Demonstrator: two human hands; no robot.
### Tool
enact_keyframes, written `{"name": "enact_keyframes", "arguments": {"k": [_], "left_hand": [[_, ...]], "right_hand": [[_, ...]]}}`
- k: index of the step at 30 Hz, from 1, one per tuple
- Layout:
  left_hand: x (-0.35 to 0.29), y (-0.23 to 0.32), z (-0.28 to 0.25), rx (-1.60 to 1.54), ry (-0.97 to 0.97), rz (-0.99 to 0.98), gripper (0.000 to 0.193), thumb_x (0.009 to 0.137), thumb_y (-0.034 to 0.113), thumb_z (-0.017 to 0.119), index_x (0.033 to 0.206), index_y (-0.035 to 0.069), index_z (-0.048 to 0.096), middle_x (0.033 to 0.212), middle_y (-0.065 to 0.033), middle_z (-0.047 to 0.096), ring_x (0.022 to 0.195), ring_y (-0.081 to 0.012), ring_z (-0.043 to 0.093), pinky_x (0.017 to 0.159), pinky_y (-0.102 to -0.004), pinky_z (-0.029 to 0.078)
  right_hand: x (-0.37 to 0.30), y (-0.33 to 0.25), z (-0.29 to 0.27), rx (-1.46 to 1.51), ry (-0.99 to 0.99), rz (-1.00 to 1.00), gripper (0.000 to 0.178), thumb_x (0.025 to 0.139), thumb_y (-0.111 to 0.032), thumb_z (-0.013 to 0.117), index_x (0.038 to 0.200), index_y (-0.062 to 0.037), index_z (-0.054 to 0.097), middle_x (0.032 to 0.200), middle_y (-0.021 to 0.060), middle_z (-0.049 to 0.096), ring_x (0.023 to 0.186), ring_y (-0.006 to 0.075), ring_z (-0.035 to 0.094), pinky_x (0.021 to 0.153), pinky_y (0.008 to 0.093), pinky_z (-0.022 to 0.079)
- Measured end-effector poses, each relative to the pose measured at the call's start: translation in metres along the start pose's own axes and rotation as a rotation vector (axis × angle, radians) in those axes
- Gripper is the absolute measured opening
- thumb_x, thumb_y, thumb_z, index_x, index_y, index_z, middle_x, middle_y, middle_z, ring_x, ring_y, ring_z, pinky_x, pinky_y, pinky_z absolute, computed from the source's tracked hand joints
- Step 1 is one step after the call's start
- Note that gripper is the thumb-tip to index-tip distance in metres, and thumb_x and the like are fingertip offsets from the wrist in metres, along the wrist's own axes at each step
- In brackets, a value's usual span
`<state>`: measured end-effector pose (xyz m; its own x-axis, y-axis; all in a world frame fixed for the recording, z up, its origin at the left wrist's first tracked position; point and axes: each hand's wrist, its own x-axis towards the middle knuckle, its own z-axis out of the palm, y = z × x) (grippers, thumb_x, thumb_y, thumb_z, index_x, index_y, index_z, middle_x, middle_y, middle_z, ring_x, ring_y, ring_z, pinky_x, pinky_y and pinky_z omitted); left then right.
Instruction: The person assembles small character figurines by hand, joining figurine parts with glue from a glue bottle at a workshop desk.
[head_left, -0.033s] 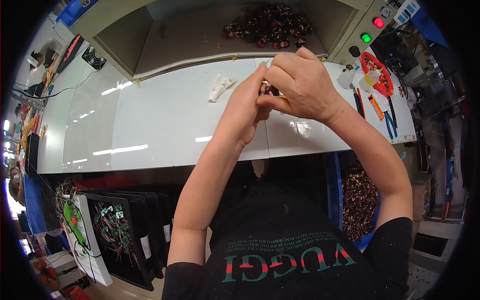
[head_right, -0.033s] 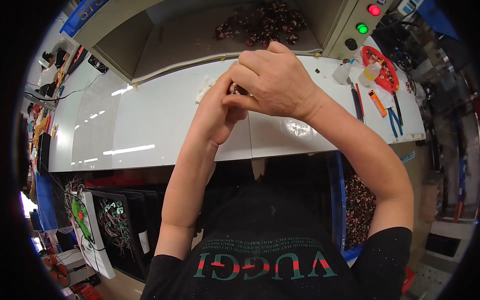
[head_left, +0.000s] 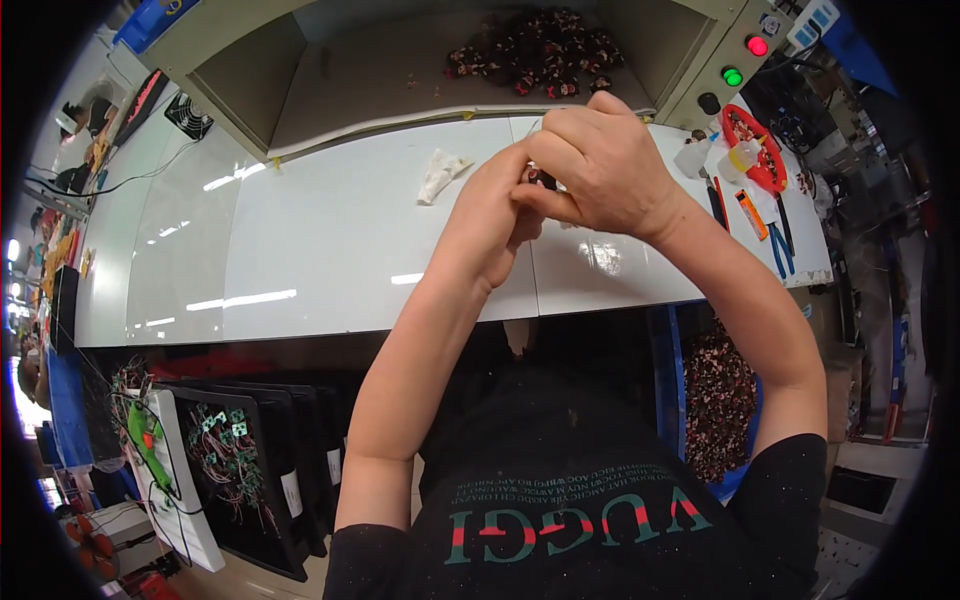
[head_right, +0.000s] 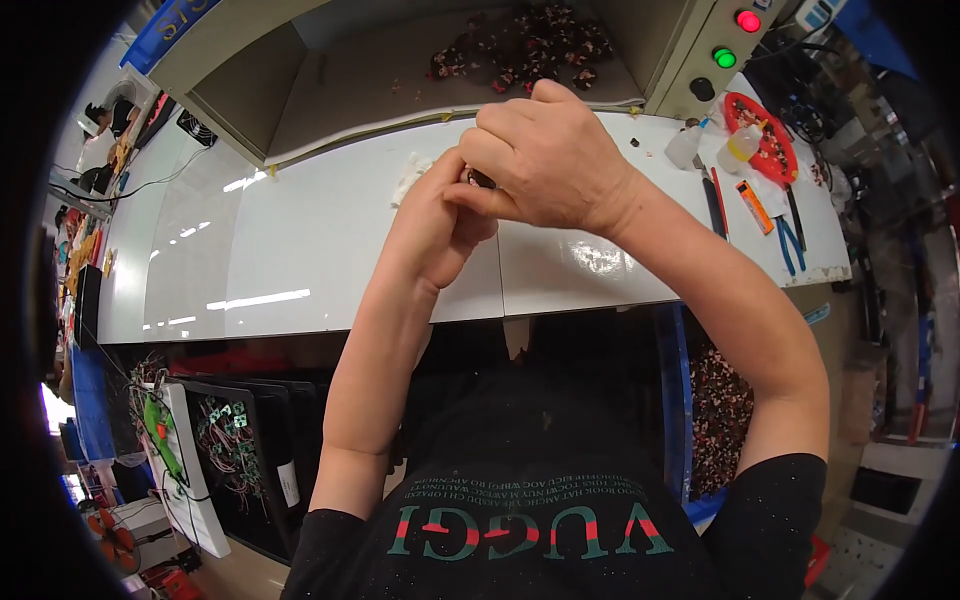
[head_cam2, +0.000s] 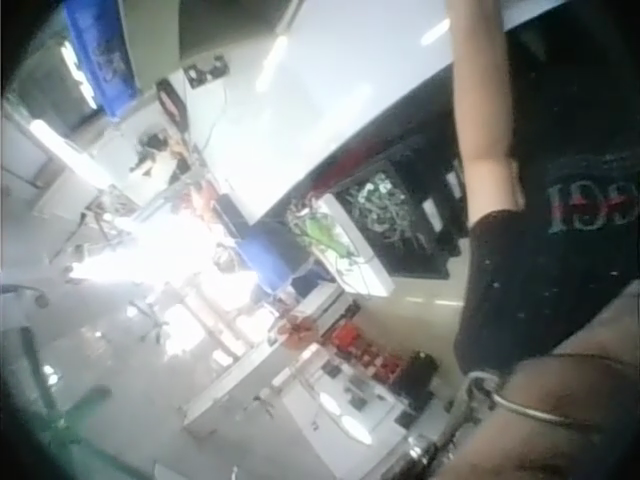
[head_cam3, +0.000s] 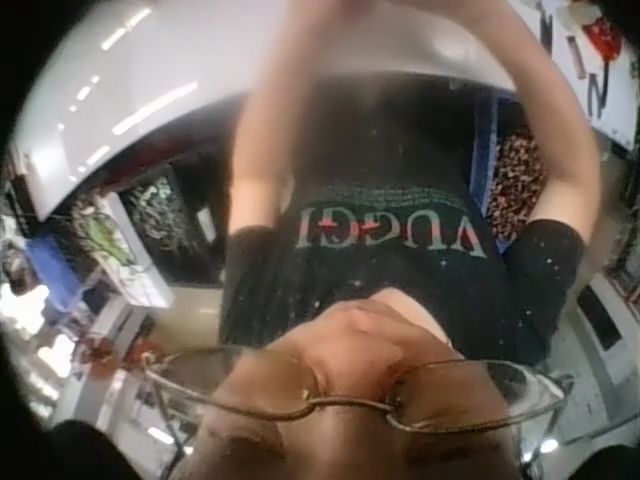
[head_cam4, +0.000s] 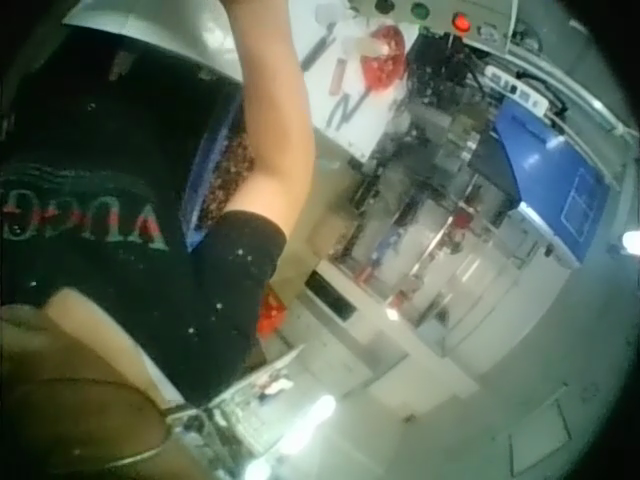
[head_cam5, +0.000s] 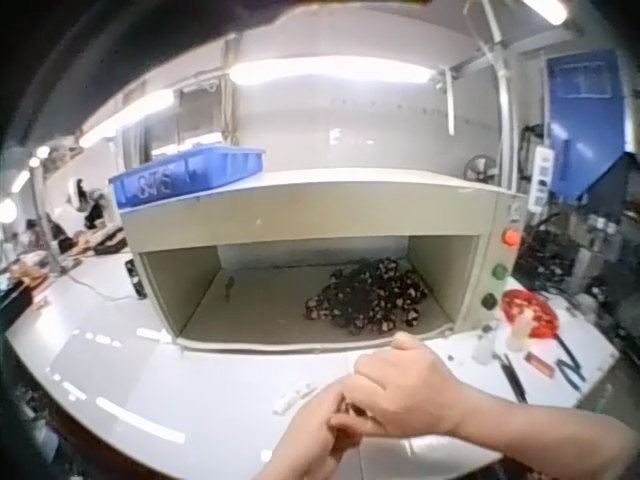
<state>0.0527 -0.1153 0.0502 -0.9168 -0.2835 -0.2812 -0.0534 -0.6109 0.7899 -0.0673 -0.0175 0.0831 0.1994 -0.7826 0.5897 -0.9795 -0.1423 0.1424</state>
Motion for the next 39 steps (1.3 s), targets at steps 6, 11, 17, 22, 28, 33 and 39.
{"name": "enact_keyframes", "arguments": {"k": [6,11,17,22,28,33,39], "left_hand": [[0.015,0.0,0.02,-0.028,0.199,0.486,0.027,0.094,0.024,0.04,0.108,0.004,0.053,0.076,0.0043,0.05,0.063,-0.0031,0.043,0.053,-0.018,0.034],[0.015,0.008,0.029,0.207,0.292,0.72,0.029,0.094,0.022,0.037,0.112,0.002,0.05,0.075,0.0032,0.049,0.065,-0.0026,0.042,0.058,-0.0175,0.036],[0.011,0.017,0.057,0.228,0.35,0.931,0.025,0.094,0.019,0.037,0.107,0.002,0.051,0.074,0.003,0.048,0.065,-0.0024,0.041,0.058,-0.017,0.036],[0.01,0.026,0.065,0.334,0.439,1.035,0.026,0.094,0.017,0.035,0.106,0.002,0.052,0.072,0.003,0.046,0.064,-0.004,0.041,0.059,-0.0193,0.035],[0.013,0.026,0.065,0.485,0.358,1.01,0.028,0.094,0.017,0.034,0.109,0.002,0.051,0.081,-0.0027,0.052,0.073,-0.0087,0.047,0.067,-0.0223,0.04],[0.018,0.028,0.066,0.686,0.497,1.229,0.027,0.093,0.012,0.034,0.11,0.0,0.051,0.085,-0.0032,0.056,0.071,-0.0086,0.05,0.066,-0.0225,0.043],[0.004,0.042,0.073,0.694,0.367,1.332,0.028,0.091,0.009,0.034,0.112,-0.002,0.05,0.087,-0.0059,0.058,0.062,-0.006,0.051,0.055,-0.0205,0.043]], "right_hand": [[0.016,-0.005,0.007,0.333,-0.025,0.426,0.037,0.086,-0.033,0.049,0.061,-0.0055,0.056,0.056,0.0055,0.058,0.053,0.0218,0.055,0.053,0.0321,0.041],[0.026,-0.012,-0.004,0.811,-0.062,0.783,0.048,0.092,-0.037,0.04,0.065,-0.001,0.058,0.057,0.0065,0.058,0.056,0.0161,0.056,0.057,0.0302,0.044],[0.034,-0.009,-0.017,1.186,0.079,0.785,0.051,0.094,-0.038,0.04,0.065,0.0009,0.056,0.059,0.0038,0.056,0.058,0.0117,0.05,0.058,0.029,0.043],[0.036,-0.005,-0.039,1.066,-0.07,0.832,0.051,0.095,-0.042,0.038,0.074,0.0003,0.058,0.068,0.0033,0.056,0.066,0.0109,0.049,0.062,0.0275,0.042],[0.034,0.004,-0.041,0.678,-0.014,0.686,0.054,0.092,-0.045,0.041,0.063,-0.0015,0.055,0.053,0.0091,0.052,0.051,0.0183,0.049,0.05,0.0317,0.04],[0.036,0.0,-0.038,0.978,0.076,0.826,0.061,0.093,-0.046,0.036,0.057,-0.0021,0.056,0.046,0.0048,0.048,0.048,0.0146,0.048,0.049,0.0308,0.039],[0.048,-0.005,-0.064,1.202,0.039,0.835,0.06,0.093,-0.045,0.033,0.059,-0.0003,0.052,0.05,0.0017,0.046,0.049,0.0119,0.043,0.049,0.0304,0.037]]}}
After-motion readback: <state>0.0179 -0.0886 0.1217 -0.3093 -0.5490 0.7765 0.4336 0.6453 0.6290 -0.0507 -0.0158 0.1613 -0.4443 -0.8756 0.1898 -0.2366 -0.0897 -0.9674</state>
